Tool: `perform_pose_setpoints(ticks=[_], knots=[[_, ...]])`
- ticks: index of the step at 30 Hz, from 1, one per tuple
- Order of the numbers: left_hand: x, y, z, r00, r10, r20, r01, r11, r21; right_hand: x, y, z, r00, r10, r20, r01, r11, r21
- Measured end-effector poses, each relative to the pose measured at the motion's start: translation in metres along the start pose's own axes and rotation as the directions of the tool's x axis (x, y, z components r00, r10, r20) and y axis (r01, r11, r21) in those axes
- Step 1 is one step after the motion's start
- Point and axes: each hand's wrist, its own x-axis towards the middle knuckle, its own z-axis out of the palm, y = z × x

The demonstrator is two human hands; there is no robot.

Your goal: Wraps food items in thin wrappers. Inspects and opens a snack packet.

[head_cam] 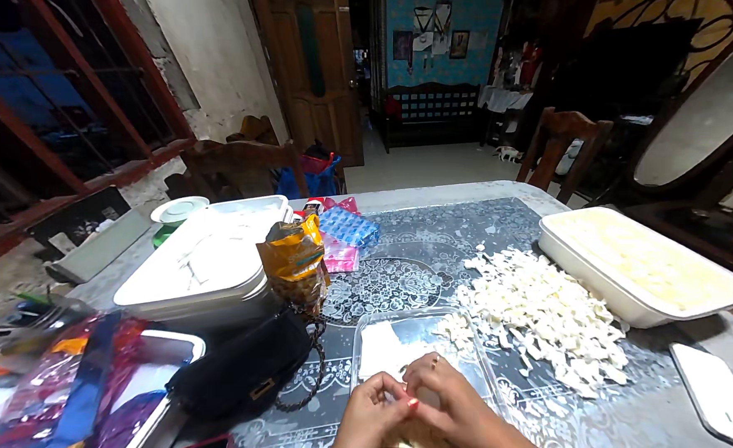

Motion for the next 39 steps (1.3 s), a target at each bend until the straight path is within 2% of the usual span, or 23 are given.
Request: perform_pose_setpoints(ticks=[2,4,5,7,8,11,13,15,17,19,21,22,24,26,27,29,30,32,34,36,39], knots=[[0.001,0.007,-0.002,0.995,-0.095,0.008,0.095,0.986,-0.137,0.001,0.006,-0.001,0.992,-0.123,0.008,0.123,0.986,-0.109],[0.001,0.014,-0.004,0.989,-0.15,0.004,0.148,0.969,-0.198,0.002,0.008,-0.003,0.994,-0.097,-0.056,0.094,0.994,-0.061],[0.001,0.015,-0.003,0.988,-0.156,0.005,0.154,0.968,-0.196,0.001,0.006,-0.004,0.995,-0.028,-0.093,0.029,0.999,0.013],[-0.002,0.014,-0.002,0.996,-0.083,0.028,0.086,0.989,-0.119,0.001,-0.001,-0.006,0.979,0.172,-0.111,-0.154,0.976,0.156],[-0.003,0.01,-0.001,1.0,-0.002,0.027,0.003,0.999,-0.039,0.002,-0.004,-0.008,0.961,0.261,-0.09,-0.239,0.949,0.204],[-0.004,-0.001,0.001,0.972,0.232,-0.047,-0.211,0.94,0.268,0.004,-0.008,-0.012,0.929,0.369,0.0,-0.356,0.896,0.265],[-0.003,0.0,-0.001,0.968,0.245,-0.058,-0.219,0.933,0.286,0.006,-0.006,-0.018,0.911,0.409,0.055,-0.409,0.879,0.244],[-0.003,0.005,-0.002,0.982,0.182,-0.052,-0.17,0.967,0.189,0.007,-0.005,-0.02,0.889,0.456,0.047,-0.457,0.872,0.175],[-0.002,0.007,-0.002,0.988,0.137,-0.067,-0.132,0.989,0.069,0.006,-0.008,-0.016,0.901,0.434,0.018,-0.435,0.899,0.06],[-0.001,0.006,-0.001,0.985,0.13,-0.114,-0.133,0.991,-0.019,0.003,-0.012,-0.011,0.955,0.292,0.052,-0.293,0.956,-0.007],[0.001,0.003,0.001,0.975,0.142,-0.172,-0.153,0.987,-0.05,0.002,-0.013,-0.005,0.987,0.126,0.096,-0.13,0.991,0.03],[0.002,0.001,0.001,0.97,0.151,-0.191,-0.163,0.986,-0.046,0.001,-0.012,-0.003,0.993,0.085,0.088,-0.093,0.991,0.094],[0.001,-0.001,0.001,0.976,0.171,-0.138,-0.173,0.985,-0.007,0.0,-0.006,0.0,0.995,0.103,-0.01,-0.098,0.965,0.244],[-0.001,-0.001,0.001,0.981,0.193,-0.037,-0.192,0.981,0.019,0.001,-0.003,-0.003,0.974,0.202,-0.1,-0.166,0.943,0.288],[-0.002,0.0,0.001,0.977,0.215,-0.013,-0.214,0.976,0.023,0.002,-0.001,-0.006,0.966,0.235,-0.109,-0.203,0.948,0.244],[-0.001,0.001,-0.002,0.966,0.253,-0.053,-0.252,0.968,0.024,0.002,-0.001,-0.009,0.973,0.221,-0.066,-0.212,0.97,0.118],[0.001,0.002,-0.004,0.963,0.254,-0.09,-0.253,0.967,0.025,0.002,-0.003,-0.007,0.988,0.15,-0.045,-0.149,0.988,0.04],[0.004,0.004,-0.007,0.961,0.236,-0.146,-0.23,0.972,0.057,0.0,-0.002,0.003,0.995,-0.089,-0.035,0.082,0.982,-0.168],[0.003,0.003,-0.006,0.961,0.247,-0.126,-0.213,0.948,0.236,0.0,0.001,0.012,0.937,-0.344,-0.063,0.283,0.853,-0.439],[-0.002,0.002,-0.002,0.955,0.297,-0.013,-0.246,0.814,0.526,0.001,0.003,0.011,0.888,-0.45,-0.095,0.301,0.726,-0.618],[-0.008,-0.01,0.003,0.924,0.327,0.198,-0.351,0.519,0.78,0.005,0.013,-0.013,0.887,-0.391,-0.248,0.057,0.624,-0.779]])
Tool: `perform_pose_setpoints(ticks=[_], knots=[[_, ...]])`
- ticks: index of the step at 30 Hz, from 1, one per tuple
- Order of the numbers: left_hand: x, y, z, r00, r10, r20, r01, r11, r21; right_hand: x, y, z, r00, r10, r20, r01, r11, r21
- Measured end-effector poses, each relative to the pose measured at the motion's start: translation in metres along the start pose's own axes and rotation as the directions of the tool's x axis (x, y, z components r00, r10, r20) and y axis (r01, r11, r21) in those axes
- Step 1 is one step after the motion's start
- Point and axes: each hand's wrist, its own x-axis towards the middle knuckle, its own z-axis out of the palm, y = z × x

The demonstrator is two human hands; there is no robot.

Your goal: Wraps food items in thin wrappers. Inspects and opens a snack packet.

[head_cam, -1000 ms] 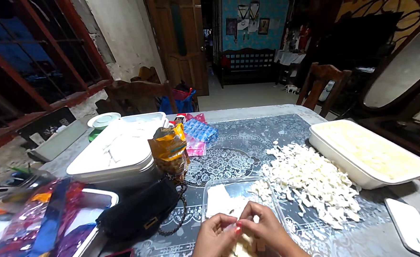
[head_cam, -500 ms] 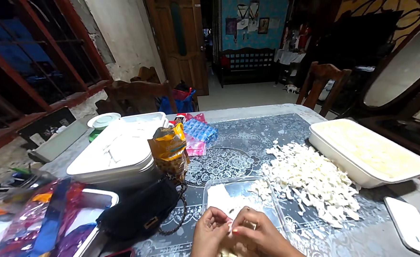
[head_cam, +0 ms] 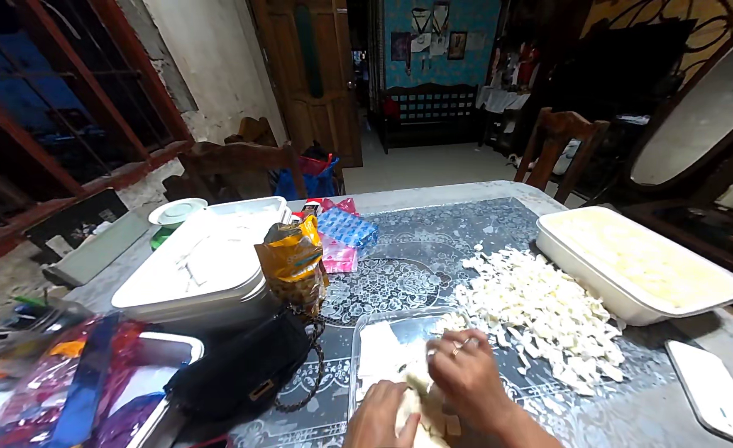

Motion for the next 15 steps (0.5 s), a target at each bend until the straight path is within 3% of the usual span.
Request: perform_pose_setpoints(ticks=[3,5,8,11,15], knots=[[-0.003,0.001,0.007,0.998,0.043,0.049,-0.05,0.987,0.151,0.01,0.04,-0.01,0.979,0.201,-0.032,-0.203,0.95,-0.236],[-0.004,-0.002,0.009,0.998,0.068,0.014,-0.07,0.981,0.182,0.011,0.059,-0.015,0.95,0.313,0.006,-0.297,0.907,-0.3],[-0.004,-0.005,0.011,0.993,0.108,-0.051,-0.097,0.978,0.184,0.009,0.059,-0.016,0.889,0.398,0.227,-0.372,0.916,-0.147],[-0.003,-0.003,0.004,0.998,0.047,-0.045,-0.041,0.992,0.12,0.008,0.038,-0.012,0.755,0.309,0.579,-0.454,0.883,0.12],[0.002,-0.004,-0.009,0.994,-0.11,-0.012,0.11,0.994,0.002,-0.001,0.02,0.003,0.723,0.152,0.674,-0.399,0.888,0.228]])
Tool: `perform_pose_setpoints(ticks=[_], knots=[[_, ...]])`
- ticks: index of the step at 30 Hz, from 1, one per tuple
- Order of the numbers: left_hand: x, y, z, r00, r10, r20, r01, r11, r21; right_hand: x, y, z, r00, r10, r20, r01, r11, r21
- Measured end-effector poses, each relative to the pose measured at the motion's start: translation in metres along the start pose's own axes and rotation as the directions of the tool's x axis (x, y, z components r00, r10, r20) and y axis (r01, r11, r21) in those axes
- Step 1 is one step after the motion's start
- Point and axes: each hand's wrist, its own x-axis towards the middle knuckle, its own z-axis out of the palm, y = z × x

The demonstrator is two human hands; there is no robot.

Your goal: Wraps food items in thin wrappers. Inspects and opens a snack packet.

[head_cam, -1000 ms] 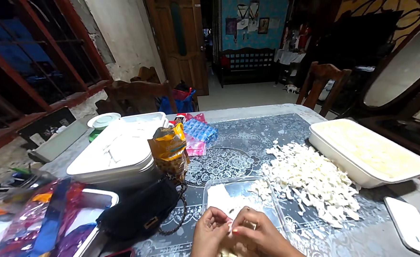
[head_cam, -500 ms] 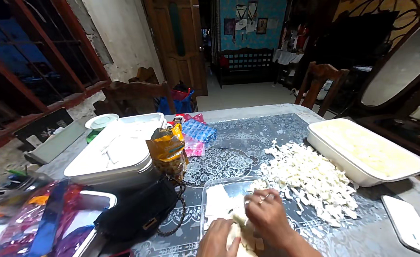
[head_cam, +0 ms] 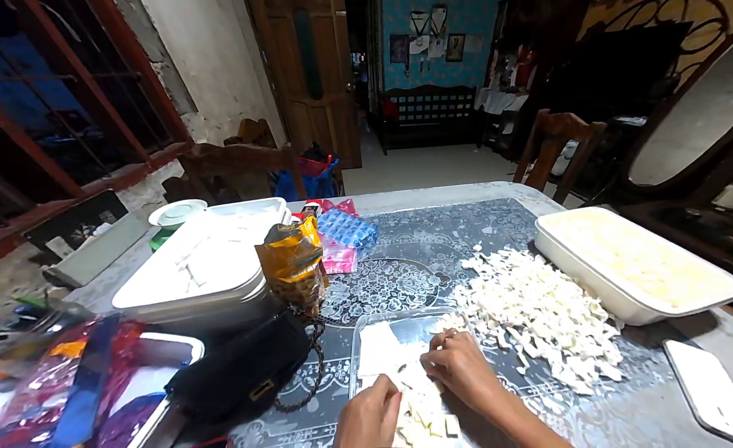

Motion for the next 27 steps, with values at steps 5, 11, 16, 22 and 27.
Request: perform_pose_setpoints(ticks=[5,11,16,22,27], knots=[[0.007,0.0,-0.012,0.992,-0.116,-0.054,0.103,0.972,-0.21,0.003,-0.012,-0.012,0.978,0.171,0.123,-0.179,0.982,0.058],[0.007,0.001,-0.002,0.977,-0.193,-0.094,0.111,0.827,-0.551,-0.004,-0.022,-0.019,0.967,0.249,0.058,-0.22,0.695,0.684],[0.001,0.004,0.014,0.97,-0.193,-0.151,0.075,0.821,-0.566,-0.01,-0.043,-0.009,0.969,0.216,0.117,-0.229,0.627,0.744],[0.001,0.013,0.015,0.963,-0.243,-0.115,0.069,0.637,-0.768,-0.011,-0.037,0.006,0.987,0.159,-0.034,-0.079,0.653,0.753],[0.003,0.01,0.005,0.98,-0.196,-0.038,0.103,0.659,-0.745,-0.008,-0.043,-0.005,0.964,0.254,-0.078,-0.065,0.511,0.857]])
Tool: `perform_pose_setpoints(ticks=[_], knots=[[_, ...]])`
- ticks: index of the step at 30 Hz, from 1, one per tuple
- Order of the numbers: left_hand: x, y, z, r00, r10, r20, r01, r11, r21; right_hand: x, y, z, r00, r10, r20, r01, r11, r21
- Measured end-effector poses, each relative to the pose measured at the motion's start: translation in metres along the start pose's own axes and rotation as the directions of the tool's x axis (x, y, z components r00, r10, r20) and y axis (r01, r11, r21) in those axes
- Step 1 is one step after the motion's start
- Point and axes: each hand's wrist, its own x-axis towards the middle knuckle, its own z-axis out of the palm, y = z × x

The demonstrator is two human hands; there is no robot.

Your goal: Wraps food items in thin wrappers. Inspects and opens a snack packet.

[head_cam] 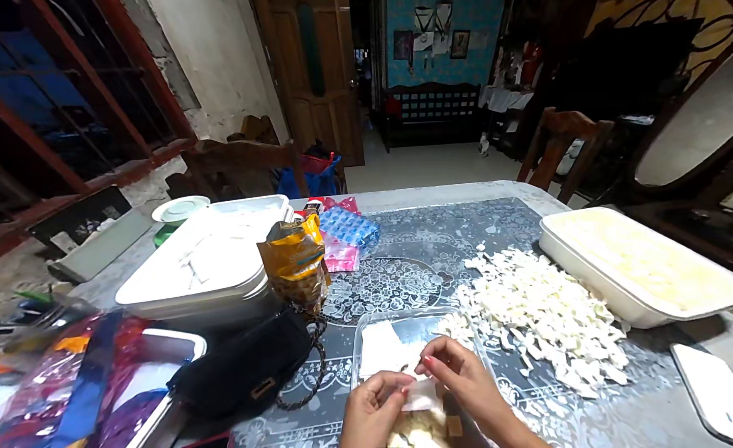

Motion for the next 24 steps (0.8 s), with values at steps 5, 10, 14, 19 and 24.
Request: perform_pose_setpoints(ticks=[5,10,14,19,24], knots=[[0.005,-0.002,-0.004,0.987,-0.149,0.061,0.154,0.984,-0.09,-0.005,0.019,0.005,0.922,-0.293,0.252,0.38,0.811,-0.445],[0.01,0.009,-0.008,0.942,-0.324,0.088,0.336,0.9,-0.278,0.0,0.024,-0.002,0.885,-0.395,0.248,0.465,0.779,-0.42],[0.006,0.009,-0.005,0.966,-0.241,0.094,0.254,0.954,-0.159,-0.003,0.016,0.0,0.992,-0.109,0.07,0.124,0.955,-0.269],[0.003,-0.002,-0.006,0.999,0.048,-0.007,-0.046,0.978,0.203,0.0,0.006,-0.006,0.991,0.08,0.109,-0.048,0.963,-0.267],[0.007,0.002,-0.009,0.998,-0.058,-0.017,0.057,0.998,-0.019,-0.002,0.007,-0.005,0.988,0.057,0.143,0.019,0.875,-0.484]])
